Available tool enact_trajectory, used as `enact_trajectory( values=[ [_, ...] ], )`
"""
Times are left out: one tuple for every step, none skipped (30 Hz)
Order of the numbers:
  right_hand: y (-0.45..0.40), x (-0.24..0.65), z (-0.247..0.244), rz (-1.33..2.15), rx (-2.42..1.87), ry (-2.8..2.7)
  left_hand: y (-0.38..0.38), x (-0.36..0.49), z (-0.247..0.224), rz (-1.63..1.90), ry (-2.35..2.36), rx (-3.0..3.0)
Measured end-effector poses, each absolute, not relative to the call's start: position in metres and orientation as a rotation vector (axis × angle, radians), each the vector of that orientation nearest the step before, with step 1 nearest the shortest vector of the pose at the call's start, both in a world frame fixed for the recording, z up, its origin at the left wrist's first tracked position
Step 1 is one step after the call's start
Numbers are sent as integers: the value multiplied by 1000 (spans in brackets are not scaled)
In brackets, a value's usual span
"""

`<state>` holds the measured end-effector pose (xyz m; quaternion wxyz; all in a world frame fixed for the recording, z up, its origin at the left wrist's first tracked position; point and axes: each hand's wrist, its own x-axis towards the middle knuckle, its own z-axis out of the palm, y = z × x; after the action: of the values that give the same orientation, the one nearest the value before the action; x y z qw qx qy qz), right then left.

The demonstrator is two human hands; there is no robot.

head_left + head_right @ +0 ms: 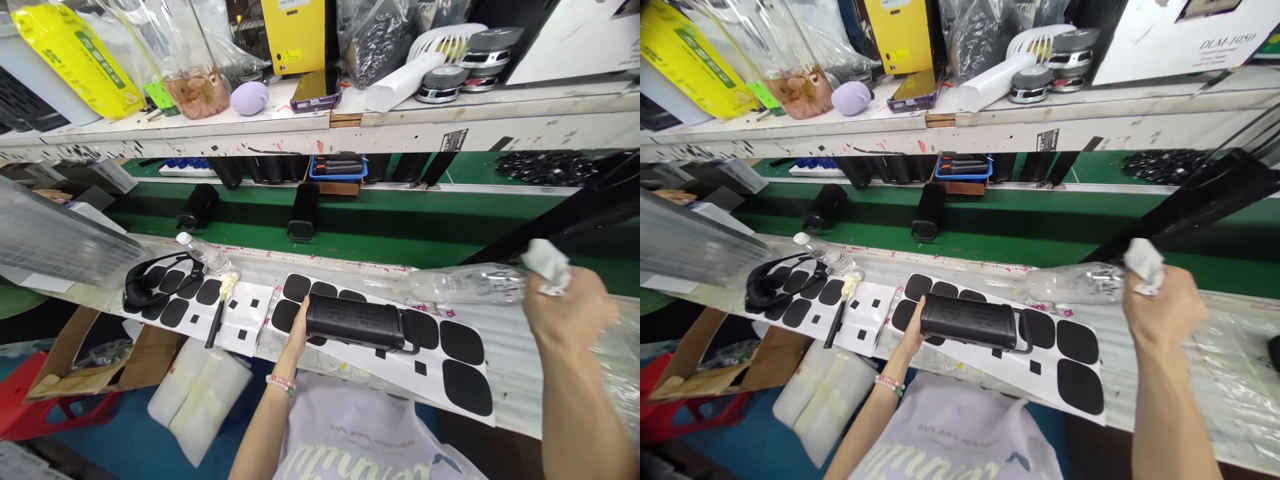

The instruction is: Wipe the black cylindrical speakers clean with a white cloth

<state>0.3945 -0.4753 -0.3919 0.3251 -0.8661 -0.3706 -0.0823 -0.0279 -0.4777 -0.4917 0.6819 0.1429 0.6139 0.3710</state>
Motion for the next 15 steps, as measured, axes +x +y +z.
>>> enact_trajectory(
  values=[
    [-471,388,-393,-229,-2309,-1086,-478,-28,-492,832,1379,320],
    [-468,381,-396,-251,-2309,-1249,-478,-28,-492,833,1381,319],
    [-465,376,-399,-269,-2273,-1409,-479,-28,-493,836,1384,317],
    [-463,372,-400,-286,-2219,-1530,-479,-28,-493,840,1384,315],
    [-461,369,-401,-314,-2188,-1593,-479,-27,-494,847,1383,313],
    [-459,365,-399,-353,-2187,-1598,-480,-27,-494,856,1379,312],
    [-456,358,-396,-410,-2196,-1549,-480,-27,-495,868,1373,311],
    [-453,348,-392,-474,-2189,-1472,-481,-27,-495,880,1366,310],
    [-450,332,-389,-505,-2148,-1408,-482,-26,-495,894,1360,307],
    [-447,309,-387,-462,-2066,-1389,-482,-26,-494,908,1355,304],
    [-445,280,-387,-389,-1965,-1416,-483,-26,-494,921,1351,300],
    [-444,246,-390,-195,-1805,-1522,-483,-26,-494,933,1347,295],
    [-444,209,-397,50,-1639,-1624,-484,-25,-493,944,1344,290],
    [-446,173,-406,173,-1545,-1727,-484,-25,-493,955,1338,285],
    [-450,141,-418,242,-1474,-1805,-484,-24,-493,966,1331,280]
  ],
)
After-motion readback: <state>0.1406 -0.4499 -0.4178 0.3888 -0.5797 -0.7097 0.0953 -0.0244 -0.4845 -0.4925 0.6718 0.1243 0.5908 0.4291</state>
